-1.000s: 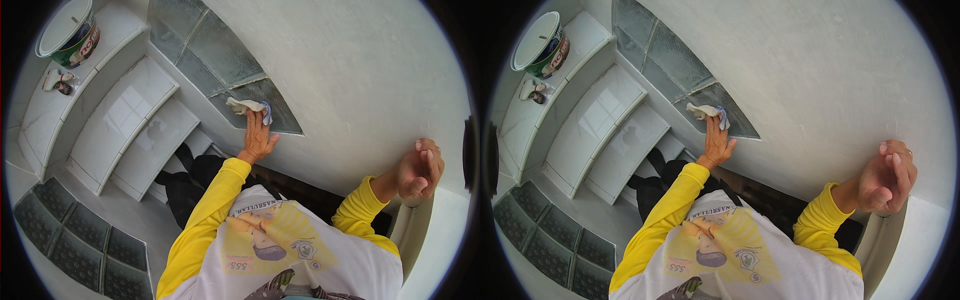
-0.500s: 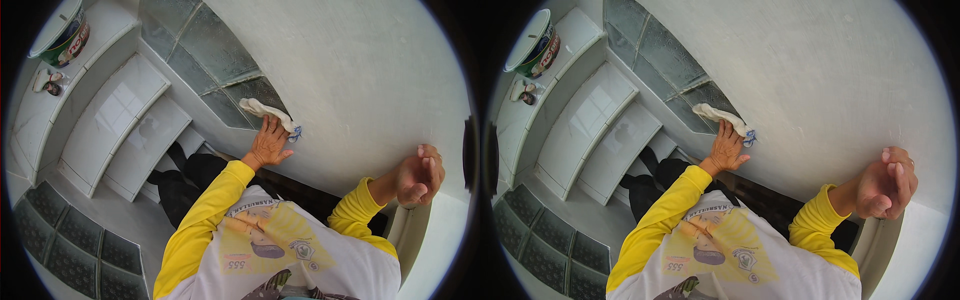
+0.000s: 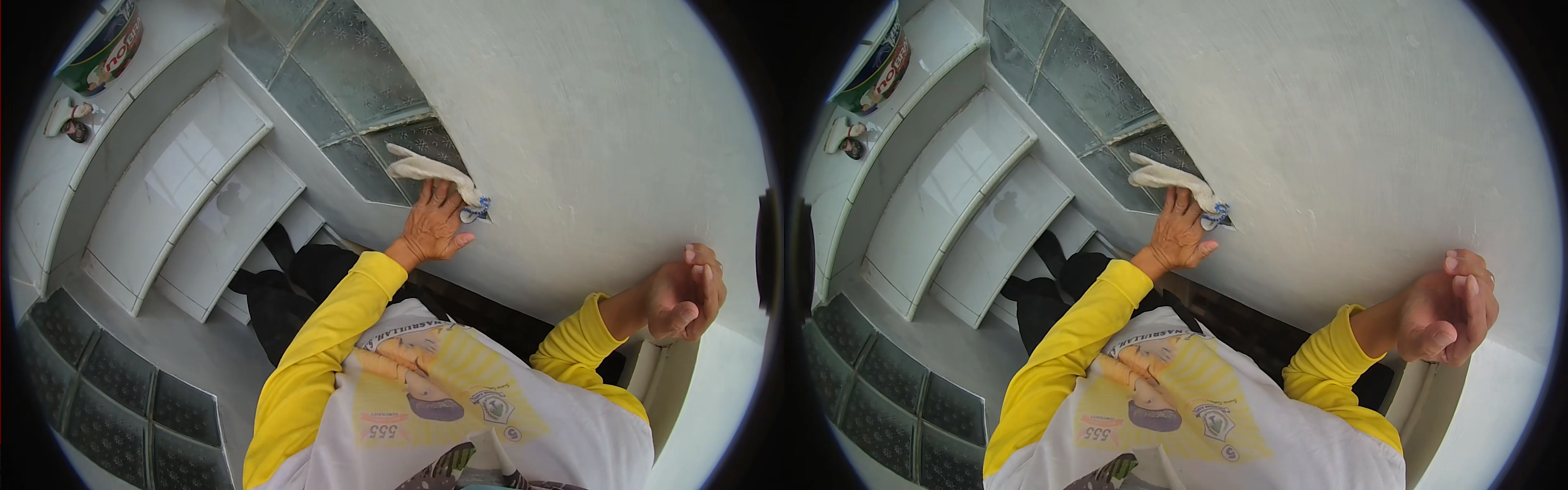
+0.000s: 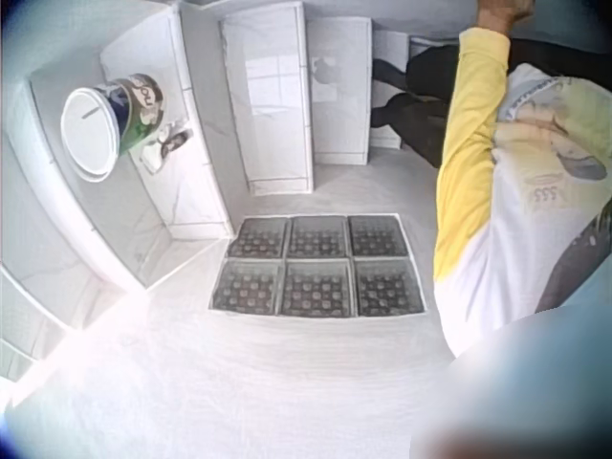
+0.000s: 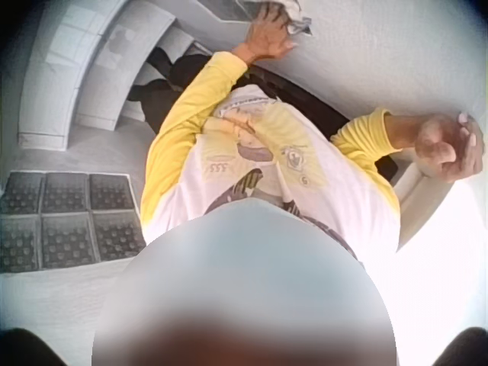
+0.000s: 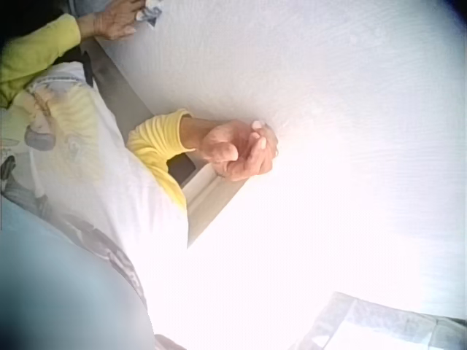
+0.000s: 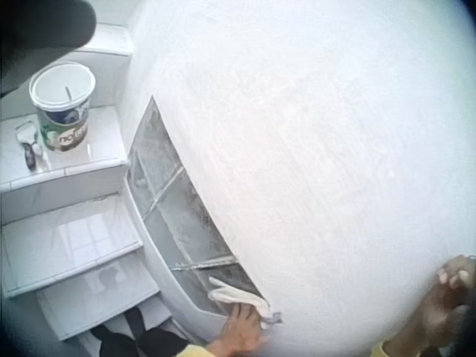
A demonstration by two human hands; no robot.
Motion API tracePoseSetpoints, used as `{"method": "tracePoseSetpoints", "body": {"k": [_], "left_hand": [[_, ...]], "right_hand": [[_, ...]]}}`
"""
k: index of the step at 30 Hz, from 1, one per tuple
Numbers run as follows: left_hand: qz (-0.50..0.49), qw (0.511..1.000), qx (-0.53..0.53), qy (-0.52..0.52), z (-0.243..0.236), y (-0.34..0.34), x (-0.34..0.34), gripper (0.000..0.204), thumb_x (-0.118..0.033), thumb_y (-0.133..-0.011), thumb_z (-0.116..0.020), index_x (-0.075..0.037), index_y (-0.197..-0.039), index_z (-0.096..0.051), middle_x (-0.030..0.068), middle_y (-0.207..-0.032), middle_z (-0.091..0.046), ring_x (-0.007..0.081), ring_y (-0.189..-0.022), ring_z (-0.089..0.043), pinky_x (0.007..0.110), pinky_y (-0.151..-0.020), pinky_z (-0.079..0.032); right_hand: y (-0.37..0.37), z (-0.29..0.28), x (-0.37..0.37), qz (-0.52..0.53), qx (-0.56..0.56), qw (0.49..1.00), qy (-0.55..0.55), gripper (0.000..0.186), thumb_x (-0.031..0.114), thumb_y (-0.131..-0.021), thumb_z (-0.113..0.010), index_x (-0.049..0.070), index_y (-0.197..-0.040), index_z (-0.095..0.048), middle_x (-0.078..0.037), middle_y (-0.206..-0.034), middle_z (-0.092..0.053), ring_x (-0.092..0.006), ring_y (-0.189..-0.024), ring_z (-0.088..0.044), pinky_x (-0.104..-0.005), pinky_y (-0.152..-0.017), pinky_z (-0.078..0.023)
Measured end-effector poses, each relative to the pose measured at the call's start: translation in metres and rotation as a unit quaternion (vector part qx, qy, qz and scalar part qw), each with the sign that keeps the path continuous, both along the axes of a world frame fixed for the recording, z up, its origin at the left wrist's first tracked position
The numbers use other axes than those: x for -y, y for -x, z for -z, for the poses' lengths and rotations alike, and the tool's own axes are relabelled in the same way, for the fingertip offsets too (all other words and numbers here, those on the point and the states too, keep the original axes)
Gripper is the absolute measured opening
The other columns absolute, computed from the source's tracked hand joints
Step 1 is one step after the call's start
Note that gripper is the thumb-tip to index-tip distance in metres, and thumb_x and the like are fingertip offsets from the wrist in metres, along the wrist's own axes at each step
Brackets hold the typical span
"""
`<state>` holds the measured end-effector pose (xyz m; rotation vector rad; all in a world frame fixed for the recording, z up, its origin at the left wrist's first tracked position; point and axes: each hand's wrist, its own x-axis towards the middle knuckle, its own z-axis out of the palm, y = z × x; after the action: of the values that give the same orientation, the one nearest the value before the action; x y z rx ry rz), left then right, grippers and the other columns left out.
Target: Repairing a wall by applying joint compound to a corner seam.
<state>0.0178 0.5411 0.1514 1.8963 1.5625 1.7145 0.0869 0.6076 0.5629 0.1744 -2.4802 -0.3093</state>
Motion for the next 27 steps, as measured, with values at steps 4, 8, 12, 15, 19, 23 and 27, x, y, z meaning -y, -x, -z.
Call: {"method": "tracePoseSetpoints", "body": {"k": [4,8,12,15,19,23,27], "left_hand": [[0.243,0.953,0.123,0.132,0.015,-0.022,0.021,0.085,-0.058,-0.096,-0.037,0.01,-0.146,-0.031,0.036,-0.15,-0.027,0.0553,-0.144,-0.012,0.06,-0.118,-0.01],[-0.139,0.92,0.355,0.088,0.037,0.023,-0.013,0.086,-0.055,-0.099,-0.033,0.012,-0.151,-0.018,0.0397,-0.156,-0.009,0.0547,-0.146,-0.003,0.055,-0.12,-0.005],[-0.079,0.931,0.344,0.093,0.037,0.011,0.003,0.089,-0.055,-0.1,-0.031,0.013,-0.152,-0.008,0.0429,-0.155,0.002,0.0573,-0.145,0.003,0.055,-0.119,-0.003],[0.019,0.936,0.332,0.11,0.015,-0.045,0.032,0.091,-0.057,-0.099,-0.033,0.015,-0.15,-0.01,0.0424,-0.155,0.0,0.06,-0.144,0.003,0.058,-0.118,-0.004],[0.117,0.964,0.231,0.057,-0.018,-0.046,0.04,0.091,-0.056,-0.098,-0.035,0.019,-0.146,-0.02,0.042,-0.153,-0.013,0.0612,-0.142,-0.007,0.061,-0.118,-0.008],[0.132,0.98,0.143,0.04,-0.026,-0.038,0.03,0.092,-0.058,-0.099,-0.029,0.021,-0.145,-0.02,0.0455,-0.15,-0.014,0.0653,-0.14,-0.007,0.061,-0.118,-0.006],[-0.072,0.95,0.304,0.028,-0.003,0.005,-0.007,0.089,-0.058,-0.098,-0.033,0.015,-0.148,-0.022,0.0387,-0.154,-0.017,0.0574,-0.145,-0.008,0.059,-0.118,-0.007]], "right_hand": [[-0.005,-0.003,0.0,0.009,-0.013,1.0,-0.005,0.044,0.027,-0.096,-0.048,-0.014,-0.103,-0.063,-0.021,-0.087,-0.063,-0.0325,-0.069,-0.061,-0.042,-0.06,-0.052],[-0.005,-0.005,0.001,0.011,-0.006,1.0,-0.013,0.044,0.027,-0.096,-0.048,-0.014,-0.102,-0.063,-0.021,-0.087,-0.062,-0.0328,-0.067,-0.061,-0.042,-0.059,-0.052],[-0.001,-0.003,-0.002,-0.004,-0.011,1.0,-0.026,0.043,0.026,-0.097,-0.047,-0.014,-0.101,-0.063,-0.021,-0.085,-0.062,-0.0328,-0.066,-0.061,-0.0423,-0.058,-0.052],[-0.001,-0.002,-0.005,-0.01,-0.009,0.999,-0.031,0.043,0.026,-0.097,-0.046,-0.014,-0.101,-0.063,-0.021,-0.084,-0.061,-0.0327,-0.066,-0.06,-0.0427,-0.057,-0.052],[-0.003,-0.007,-0.003,-0.008,-0.017,0.999,-0.03,0.043,0.025,-0.097,-0.046,-0.014,-0.102,-0.063,-0.021,-0.085,-0.062,-0.0325,-0.066,-0.06,-0.0427,-0.058,-0.053],[-0.002,0.002,-0.004,-0.014,-0.027,0.999,-0.027,0.043,0.025,-0.097,-0.045,-0.013,-0.103,-0.063,-0.021,-0.086,-0.062,-0.0324,-0.068,-0.06,-0.0428,-0.059,-0.052],[-0.003,0.004,0.005,0.009,-0.043,0.999,-0.022,0.042,0.025,-0.097,-0.045,-0.013,-0.105,-0.062,-0.02,-0.09,-0.061,-0.0321,-0.07,-0.059,-0.0437,-0.06,-0.048]]}}
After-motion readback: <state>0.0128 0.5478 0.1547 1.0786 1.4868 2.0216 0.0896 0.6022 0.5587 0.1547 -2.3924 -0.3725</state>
